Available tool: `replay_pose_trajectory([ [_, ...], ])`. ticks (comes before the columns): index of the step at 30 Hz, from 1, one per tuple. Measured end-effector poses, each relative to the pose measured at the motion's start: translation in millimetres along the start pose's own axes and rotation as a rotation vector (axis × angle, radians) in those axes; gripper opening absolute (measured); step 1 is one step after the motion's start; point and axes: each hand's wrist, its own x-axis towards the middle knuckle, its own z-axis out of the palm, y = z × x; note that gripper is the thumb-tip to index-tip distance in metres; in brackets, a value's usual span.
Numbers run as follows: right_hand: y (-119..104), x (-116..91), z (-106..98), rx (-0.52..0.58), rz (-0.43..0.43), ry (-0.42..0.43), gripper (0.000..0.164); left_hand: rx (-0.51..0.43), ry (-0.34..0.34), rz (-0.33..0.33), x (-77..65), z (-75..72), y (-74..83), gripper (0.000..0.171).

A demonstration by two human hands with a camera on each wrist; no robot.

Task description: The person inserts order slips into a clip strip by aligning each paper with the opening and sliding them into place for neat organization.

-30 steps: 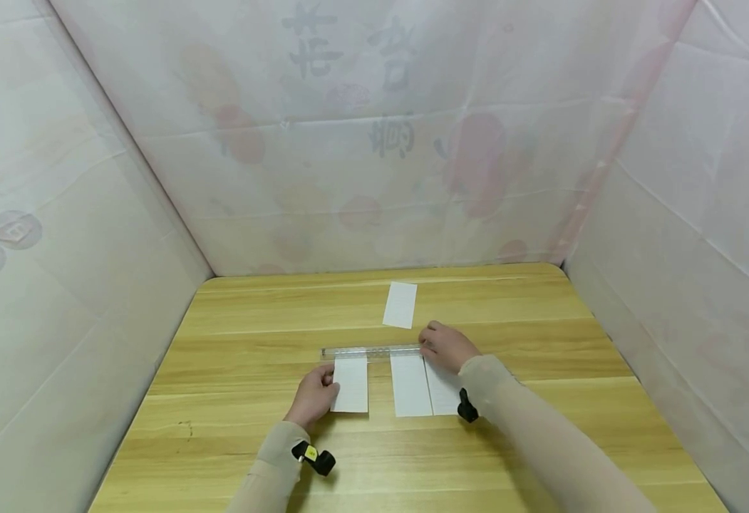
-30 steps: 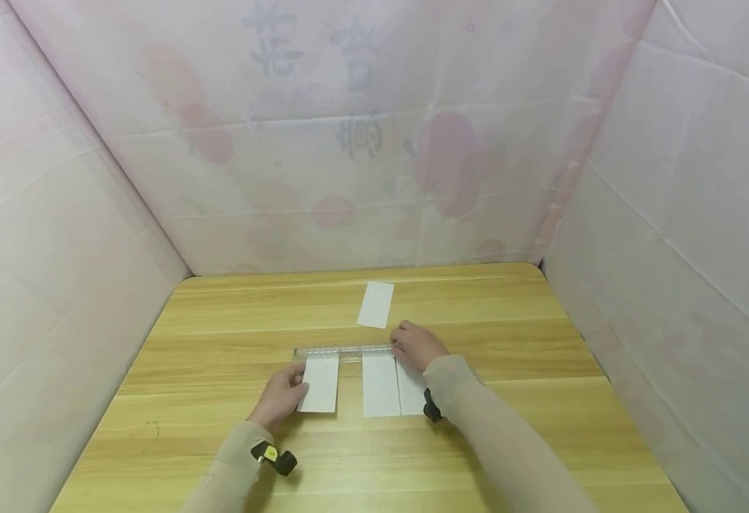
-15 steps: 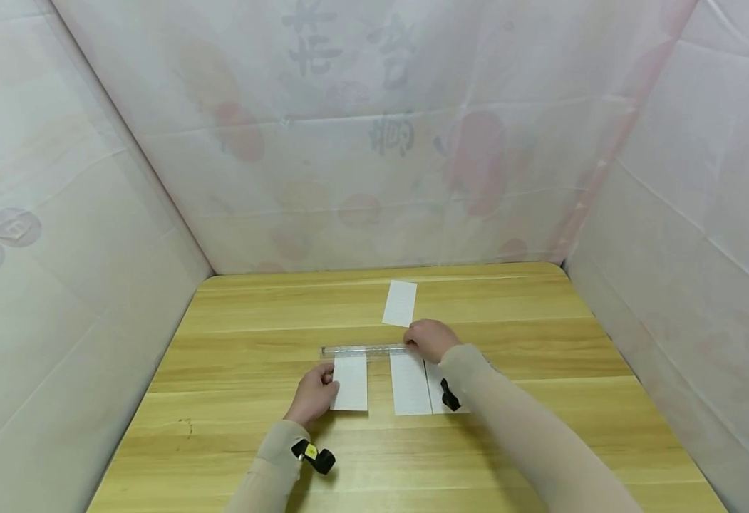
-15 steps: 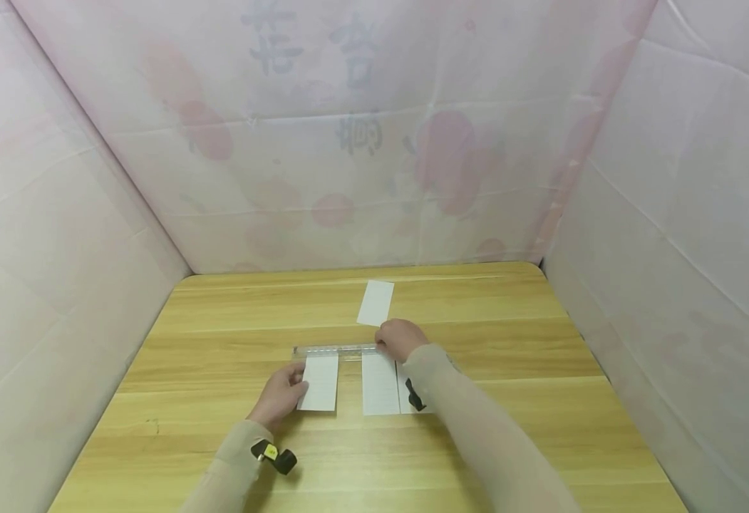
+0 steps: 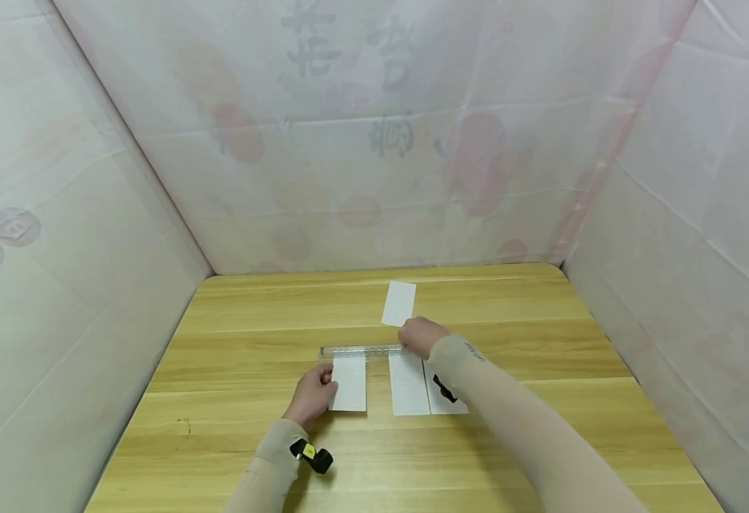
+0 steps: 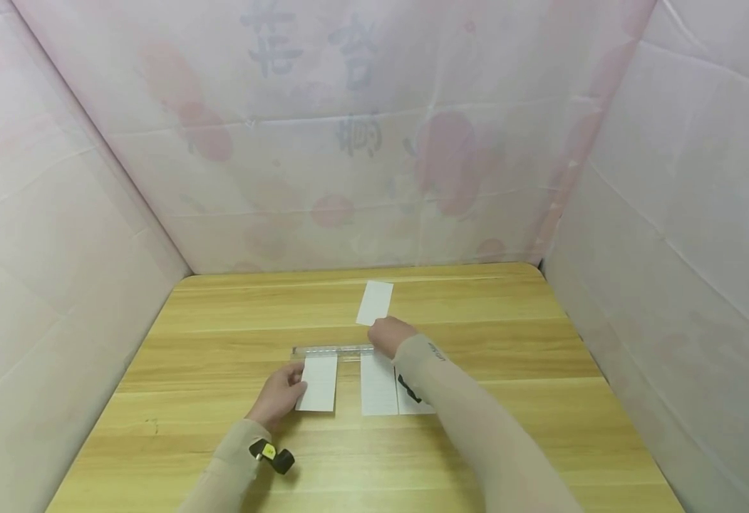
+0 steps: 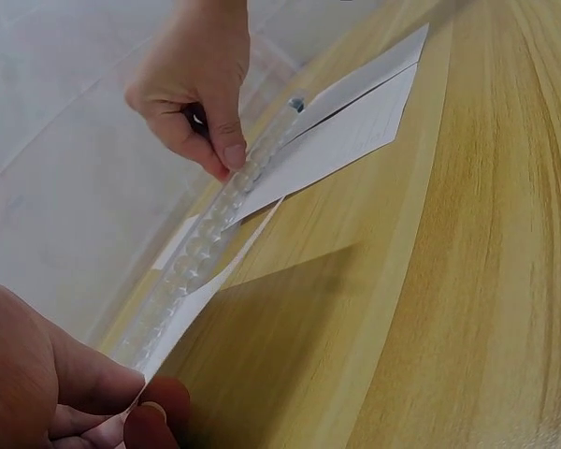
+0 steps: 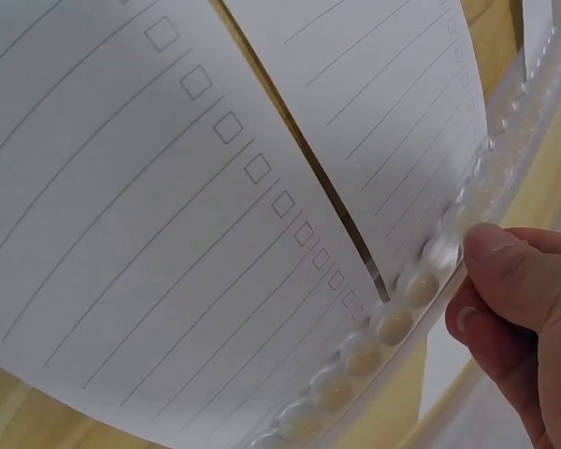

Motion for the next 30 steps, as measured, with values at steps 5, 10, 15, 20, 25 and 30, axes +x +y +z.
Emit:
replay_pose_trajectory([
  [5, -1.9, 5.3, -0.6, -0.073, 0.003, -0.031, 0.026, 0.004, -0.012, -0.004, 1.5, -1.7, 2.3, 0.043],
  [10, -5.2, 7.4, -2.3, -0.134, -0.004, -0.037, 0.019, 0.026, -0.010, 0.010, 3.9, -2.4, 3.3, 0.043],
  [15, -6.3, 8.5, -5.6, -0.164, -0.002, -0.044, 0.012, 0.036, -0.006, -0.001, 6.0, -2.6, 5.0, 0.043],
  [20, -5.0, 10.9, -5.3, -0.130, 0.011, -0.045, 0.011, 0.036, -0.010, 0.007, 7.3, -2.9, 6.4, 0.044],
  [25, -5.2, 13.2, -2.3, -0.059, 0.022, -0.047, 0.013, 0.043, -0.016, 0.005, 6.2, -2.5, 6.5, 0.042],
  [30, -5.7, 14.0, -1.8, -0.061, 0.017, -0.043, 0.017, 0.033, -0.021, 0.004, 6.1, -0.4, 6.8, 0.043],
])
